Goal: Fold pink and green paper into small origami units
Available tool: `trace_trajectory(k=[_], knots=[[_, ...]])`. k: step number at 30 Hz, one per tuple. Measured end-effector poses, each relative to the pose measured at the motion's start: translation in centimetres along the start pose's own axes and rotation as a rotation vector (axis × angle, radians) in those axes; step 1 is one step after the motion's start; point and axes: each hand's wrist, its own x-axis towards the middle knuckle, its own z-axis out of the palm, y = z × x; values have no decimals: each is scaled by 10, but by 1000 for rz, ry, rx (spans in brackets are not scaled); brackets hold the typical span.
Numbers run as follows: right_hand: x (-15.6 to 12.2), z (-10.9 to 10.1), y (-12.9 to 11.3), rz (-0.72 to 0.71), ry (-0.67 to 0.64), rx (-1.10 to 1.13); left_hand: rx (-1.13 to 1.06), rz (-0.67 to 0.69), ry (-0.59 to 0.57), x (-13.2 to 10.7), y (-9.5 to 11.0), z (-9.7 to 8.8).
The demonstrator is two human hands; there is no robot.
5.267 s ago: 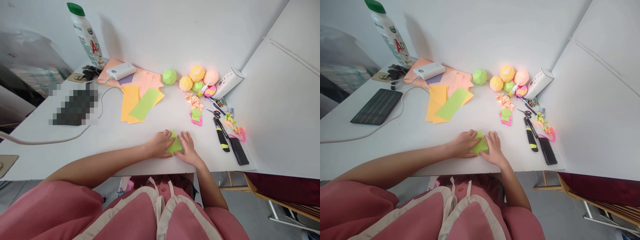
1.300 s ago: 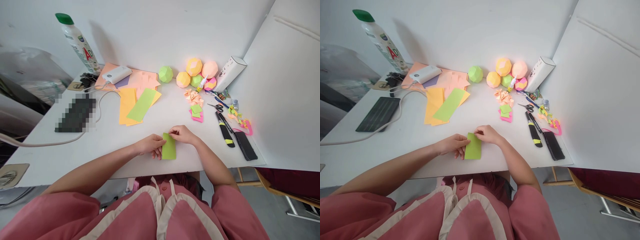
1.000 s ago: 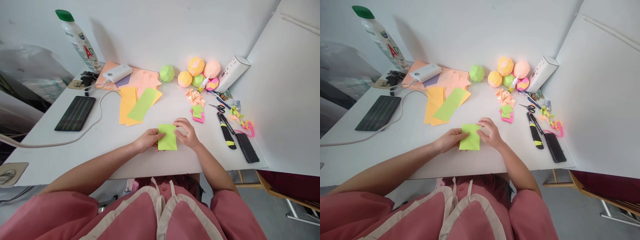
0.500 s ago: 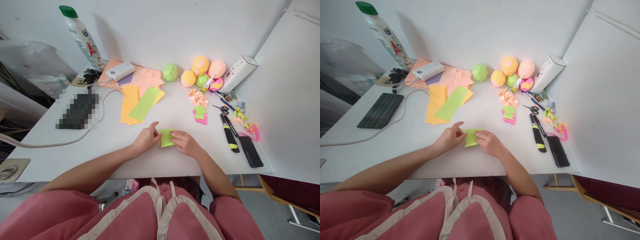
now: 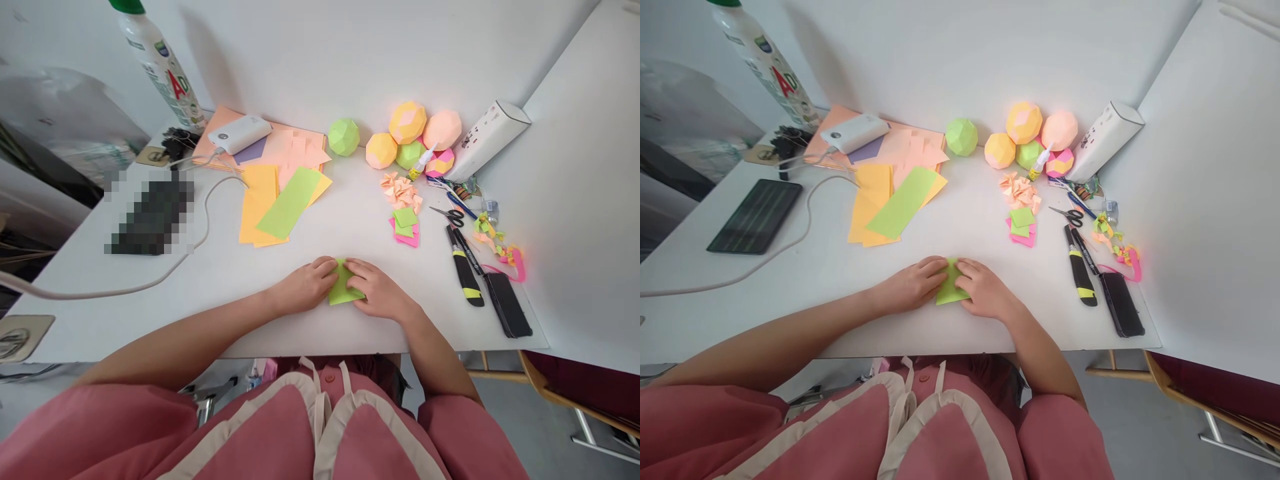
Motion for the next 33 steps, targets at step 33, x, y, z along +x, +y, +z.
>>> trace_trajectory(k=[33], knots=[[14,5,-4,631,374,521,-257,56,32,-1,2,-11]])
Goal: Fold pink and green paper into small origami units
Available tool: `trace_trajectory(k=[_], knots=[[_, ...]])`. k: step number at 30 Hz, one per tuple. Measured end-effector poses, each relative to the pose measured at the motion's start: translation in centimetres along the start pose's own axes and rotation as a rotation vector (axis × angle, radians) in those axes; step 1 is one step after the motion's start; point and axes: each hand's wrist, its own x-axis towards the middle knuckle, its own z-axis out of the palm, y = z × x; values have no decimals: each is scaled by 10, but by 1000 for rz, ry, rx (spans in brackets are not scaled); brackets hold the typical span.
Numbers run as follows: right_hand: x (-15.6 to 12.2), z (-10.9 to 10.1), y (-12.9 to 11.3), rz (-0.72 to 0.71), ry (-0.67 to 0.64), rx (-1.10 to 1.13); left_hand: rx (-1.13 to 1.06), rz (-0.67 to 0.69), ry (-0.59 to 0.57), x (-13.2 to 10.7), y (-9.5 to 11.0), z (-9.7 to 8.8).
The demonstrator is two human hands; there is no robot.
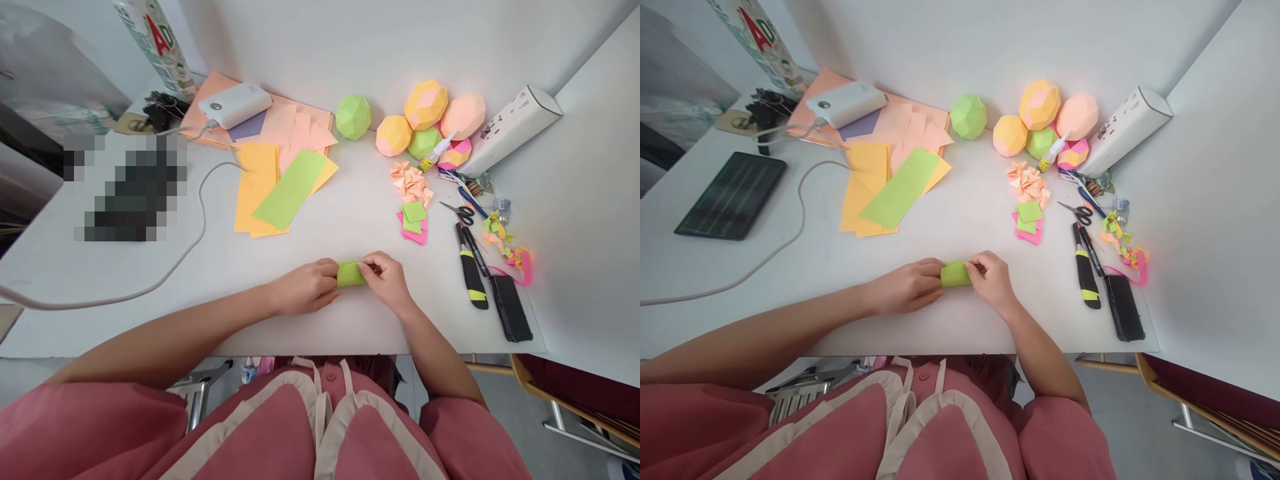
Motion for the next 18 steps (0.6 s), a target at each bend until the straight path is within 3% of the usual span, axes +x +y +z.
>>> trace_trajectory(k=[7,18], knots=[[-9,3,-3,-140,60,-251,294,-101,211,-7,26,27],[-13,12,-7,-292,100,-500,521,3,220,-11,43,29]])
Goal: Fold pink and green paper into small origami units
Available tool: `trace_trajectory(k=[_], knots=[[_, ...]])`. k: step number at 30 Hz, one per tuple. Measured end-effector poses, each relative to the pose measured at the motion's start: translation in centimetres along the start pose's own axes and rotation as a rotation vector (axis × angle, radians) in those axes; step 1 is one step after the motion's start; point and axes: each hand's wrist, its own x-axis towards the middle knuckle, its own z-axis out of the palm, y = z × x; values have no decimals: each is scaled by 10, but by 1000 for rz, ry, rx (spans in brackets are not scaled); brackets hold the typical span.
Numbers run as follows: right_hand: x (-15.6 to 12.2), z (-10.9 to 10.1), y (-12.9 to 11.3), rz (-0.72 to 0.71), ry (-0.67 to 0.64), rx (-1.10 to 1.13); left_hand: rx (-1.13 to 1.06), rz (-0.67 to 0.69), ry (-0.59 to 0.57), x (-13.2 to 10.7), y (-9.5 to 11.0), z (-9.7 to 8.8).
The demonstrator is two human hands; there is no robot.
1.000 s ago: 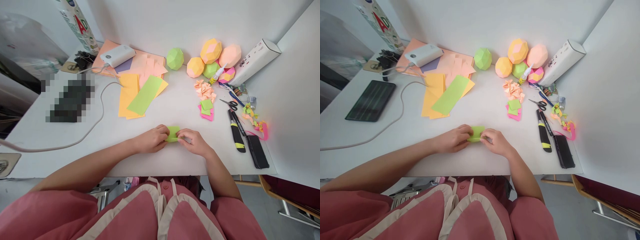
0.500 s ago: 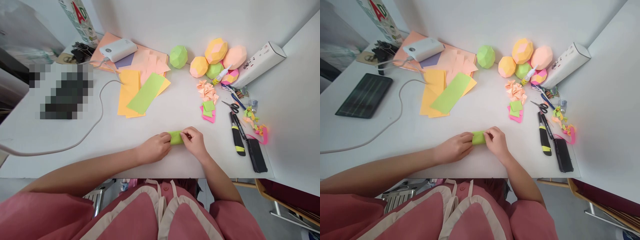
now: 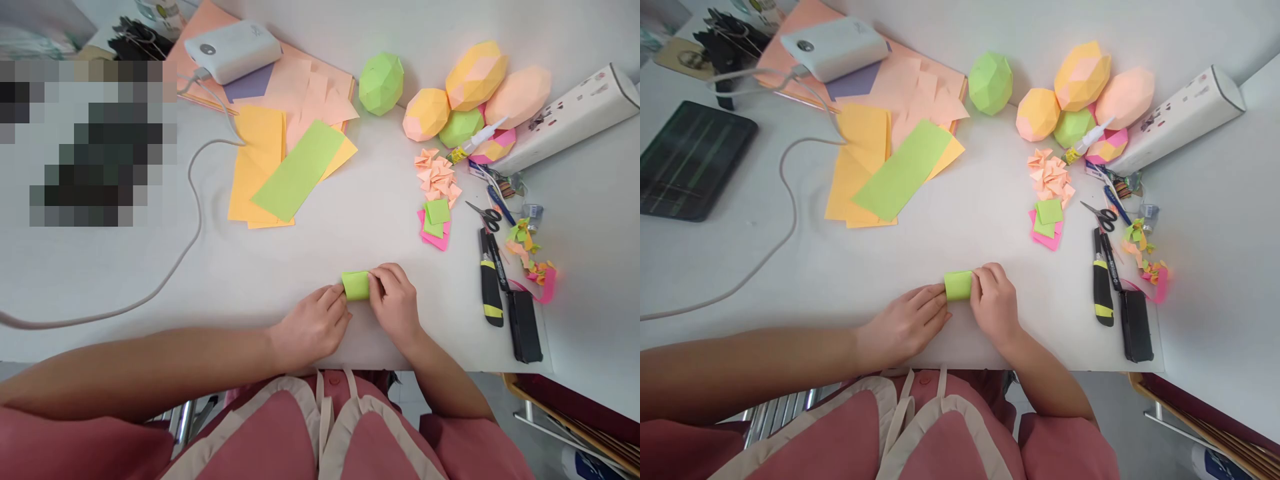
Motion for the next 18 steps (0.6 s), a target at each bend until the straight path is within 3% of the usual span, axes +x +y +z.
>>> trace_trajectory(k=[7,18], knots=[[-3,1,-5,-37,-50,-227,40,14,52,0,1,3],[-2,3,-2,5,-157,-290,22,7,107,5,-6,2]])
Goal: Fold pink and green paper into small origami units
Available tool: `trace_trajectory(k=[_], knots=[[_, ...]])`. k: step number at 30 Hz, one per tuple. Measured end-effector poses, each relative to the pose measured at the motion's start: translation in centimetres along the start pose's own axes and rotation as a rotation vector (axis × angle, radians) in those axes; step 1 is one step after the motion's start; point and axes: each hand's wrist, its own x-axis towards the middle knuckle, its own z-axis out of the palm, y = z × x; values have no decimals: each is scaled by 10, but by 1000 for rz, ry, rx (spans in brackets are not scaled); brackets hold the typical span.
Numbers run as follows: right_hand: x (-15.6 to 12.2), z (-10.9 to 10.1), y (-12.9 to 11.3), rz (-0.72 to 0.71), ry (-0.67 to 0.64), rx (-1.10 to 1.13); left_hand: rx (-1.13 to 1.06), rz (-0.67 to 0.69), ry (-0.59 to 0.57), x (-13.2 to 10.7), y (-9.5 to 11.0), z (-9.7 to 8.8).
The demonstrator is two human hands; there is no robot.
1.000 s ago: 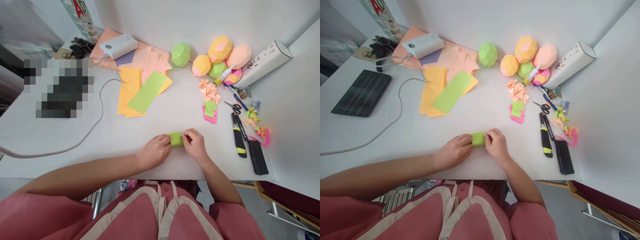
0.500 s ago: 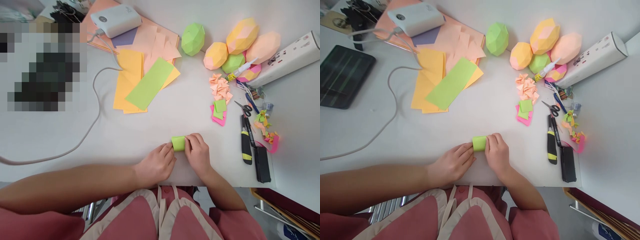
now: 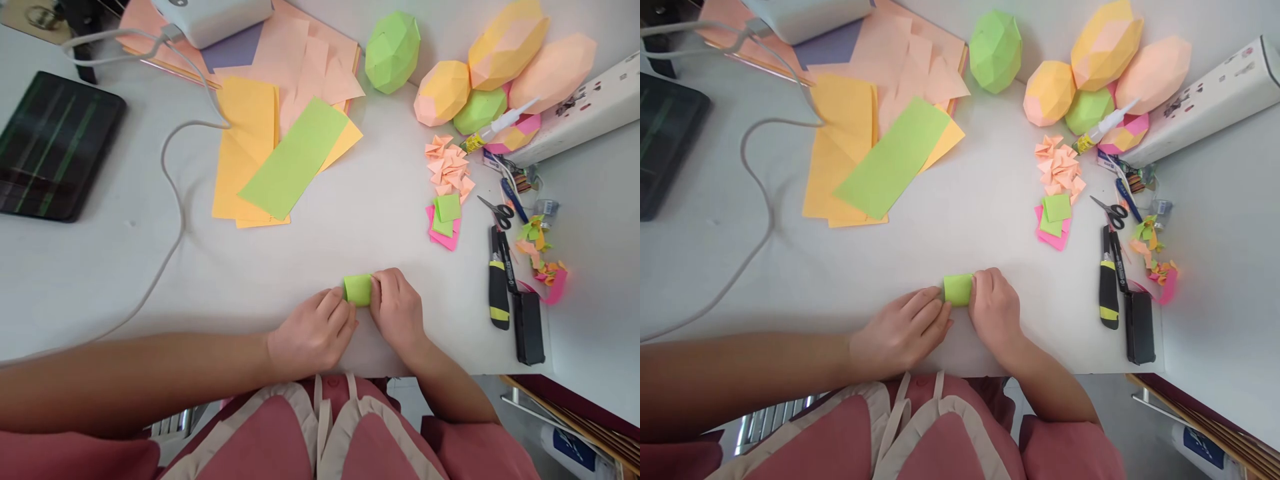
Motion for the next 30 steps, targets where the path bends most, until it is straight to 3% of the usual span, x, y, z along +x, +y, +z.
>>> trace_trajectory(k=[16,30], knots=[[0,-2,0,10,-19,52,0,-32,-189,-6,9,1],[1,-1,0,7,-6,68,-4,-51,-198,-4,9,-1]])
